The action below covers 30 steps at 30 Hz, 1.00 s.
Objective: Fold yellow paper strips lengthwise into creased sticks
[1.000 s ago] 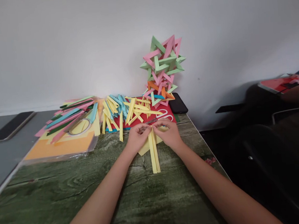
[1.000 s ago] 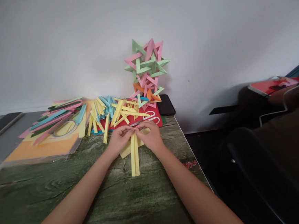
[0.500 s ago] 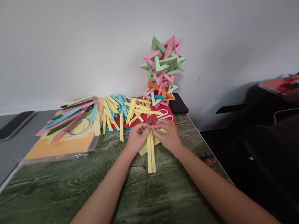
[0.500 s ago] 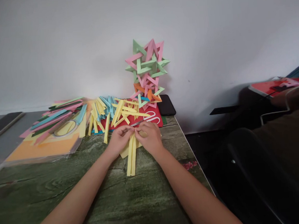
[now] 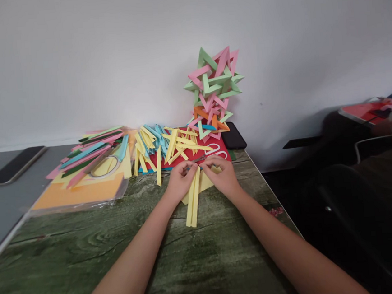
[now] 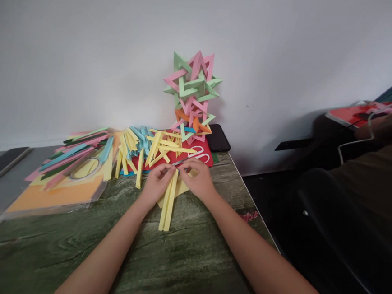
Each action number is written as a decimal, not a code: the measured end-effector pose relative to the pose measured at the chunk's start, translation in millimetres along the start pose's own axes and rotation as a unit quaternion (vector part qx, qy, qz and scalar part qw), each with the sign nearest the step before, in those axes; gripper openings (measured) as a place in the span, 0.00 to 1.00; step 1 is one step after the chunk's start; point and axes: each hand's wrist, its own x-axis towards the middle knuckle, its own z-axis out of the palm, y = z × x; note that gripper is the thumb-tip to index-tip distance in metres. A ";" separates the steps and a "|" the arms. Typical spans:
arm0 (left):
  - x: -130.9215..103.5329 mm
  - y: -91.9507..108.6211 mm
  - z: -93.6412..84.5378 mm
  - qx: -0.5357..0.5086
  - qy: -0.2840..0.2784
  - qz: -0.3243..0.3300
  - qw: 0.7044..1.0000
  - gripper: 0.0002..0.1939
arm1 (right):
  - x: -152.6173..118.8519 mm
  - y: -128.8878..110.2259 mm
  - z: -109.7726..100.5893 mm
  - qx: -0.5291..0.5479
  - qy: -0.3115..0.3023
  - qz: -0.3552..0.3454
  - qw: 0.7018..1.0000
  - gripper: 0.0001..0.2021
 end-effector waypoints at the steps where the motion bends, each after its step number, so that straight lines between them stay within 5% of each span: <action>1: -0.2 0.4 0.1 -0.001 0.002 0.000 1.000 0.11 | 0.6 2.0 0.3 0.012 0.007 0.014 1.000 0.05; 17: -0.4 -3.2 -0.3 0.005 0.013 -0.008 1.000 0.13 | 0.1 7.9 1.8 0.055 -0.049 0.147 0.986 0.05; 30: -1.5 -1.8 -2.0 -0.002 -0.001 0.004 1.000 0.13 | 1.2 5.8 1.2 0.091 -0.072 0.171 0.978 0.08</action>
